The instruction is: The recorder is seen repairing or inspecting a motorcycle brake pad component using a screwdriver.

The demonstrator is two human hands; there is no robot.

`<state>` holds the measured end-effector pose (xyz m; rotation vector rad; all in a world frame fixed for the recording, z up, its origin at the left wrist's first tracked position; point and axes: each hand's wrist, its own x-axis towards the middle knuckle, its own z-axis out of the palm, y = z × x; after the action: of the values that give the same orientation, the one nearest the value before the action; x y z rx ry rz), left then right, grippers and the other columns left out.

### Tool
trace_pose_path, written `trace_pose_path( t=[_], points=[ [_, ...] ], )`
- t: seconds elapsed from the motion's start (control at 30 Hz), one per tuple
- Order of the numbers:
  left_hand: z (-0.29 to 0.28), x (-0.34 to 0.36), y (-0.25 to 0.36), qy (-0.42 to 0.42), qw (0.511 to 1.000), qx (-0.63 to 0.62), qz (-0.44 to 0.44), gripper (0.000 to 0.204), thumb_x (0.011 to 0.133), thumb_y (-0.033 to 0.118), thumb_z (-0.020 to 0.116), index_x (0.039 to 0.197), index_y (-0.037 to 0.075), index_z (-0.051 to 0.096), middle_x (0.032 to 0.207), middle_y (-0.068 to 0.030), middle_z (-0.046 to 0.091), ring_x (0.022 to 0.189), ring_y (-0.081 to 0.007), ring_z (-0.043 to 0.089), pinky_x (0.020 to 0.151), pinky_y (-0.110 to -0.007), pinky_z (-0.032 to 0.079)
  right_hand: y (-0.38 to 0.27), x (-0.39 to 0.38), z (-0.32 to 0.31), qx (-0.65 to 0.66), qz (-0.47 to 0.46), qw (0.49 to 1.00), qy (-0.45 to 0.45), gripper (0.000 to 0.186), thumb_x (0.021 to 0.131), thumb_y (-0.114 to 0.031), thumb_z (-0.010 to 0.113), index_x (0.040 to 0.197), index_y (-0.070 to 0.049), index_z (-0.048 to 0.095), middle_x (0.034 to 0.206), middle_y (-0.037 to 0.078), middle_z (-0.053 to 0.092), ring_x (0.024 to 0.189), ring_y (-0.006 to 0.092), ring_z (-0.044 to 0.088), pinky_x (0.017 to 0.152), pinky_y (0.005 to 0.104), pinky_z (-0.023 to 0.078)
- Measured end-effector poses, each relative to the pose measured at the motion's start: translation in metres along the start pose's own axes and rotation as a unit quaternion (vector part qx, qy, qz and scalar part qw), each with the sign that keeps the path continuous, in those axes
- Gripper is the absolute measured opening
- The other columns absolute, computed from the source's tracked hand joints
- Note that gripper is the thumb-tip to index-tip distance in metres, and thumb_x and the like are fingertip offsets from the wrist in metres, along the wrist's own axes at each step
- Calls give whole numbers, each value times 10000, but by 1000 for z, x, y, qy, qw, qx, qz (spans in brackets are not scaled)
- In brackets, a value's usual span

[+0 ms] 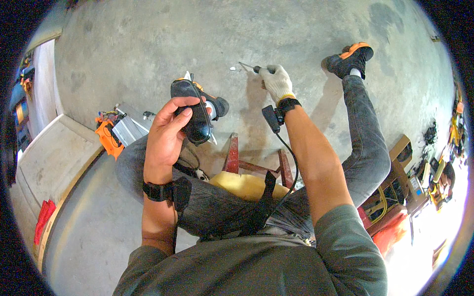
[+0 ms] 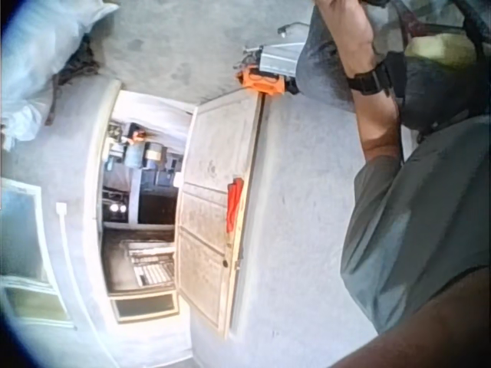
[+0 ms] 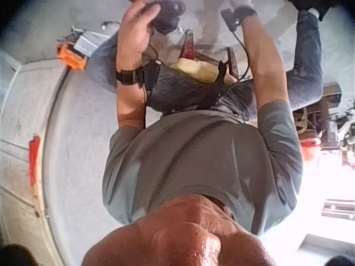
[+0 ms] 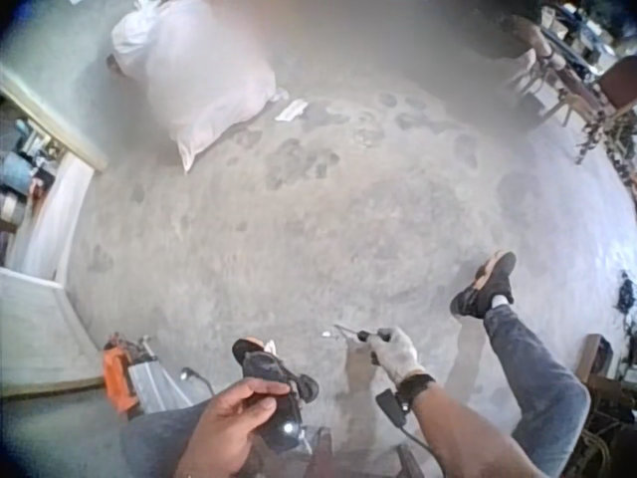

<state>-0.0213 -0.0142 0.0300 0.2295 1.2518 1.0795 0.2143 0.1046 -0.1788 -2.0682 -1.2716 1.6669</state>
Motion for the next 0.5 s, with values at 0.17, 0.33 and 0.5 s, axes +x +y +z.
trace_pose_path(
  t=[0.17, 0.33, 0.5],
  points=[
    [-2, 5, -3, -8, 999, 46, 24, 147, 980, 63, 613, 1103, -2, 658, 1089, -108, 673, 1013, -207, 675, 882, -336, 549, -19, -23, -24, 33, -9, 999, -17, 526, 856, -320, 715, 1190, 77, 629, 789, 88, 684, 671, 140, 662, 665, 275, 538],
    [-9, 12, -14, -20, 998, 44, 35, 150, 967, 72, 641, 1094, -7, 654, 1079, -111, 675, 987, -209, 688, 850, -325, 560, -65, -94, -67, 90, -38, 994, -51, 468, 886, -246, 713, 1217, 70, 620, 922, 89, 661, 736, 128, 643, 661, 270, 536],
    [-4, 23, -21, -7, 990, 138, 26, 183, 959, 73, 649, 1129, 7, 663, 989, -95, 701, 910, -167, 681, 805, -306, 567, -74, -178, -119, 120, -95, 985, -76, 423, 923, -255, 671, 1219, 42, 624, 899, 61, 648, 720, 111, 608, 658, 258, 510]
  ],
)
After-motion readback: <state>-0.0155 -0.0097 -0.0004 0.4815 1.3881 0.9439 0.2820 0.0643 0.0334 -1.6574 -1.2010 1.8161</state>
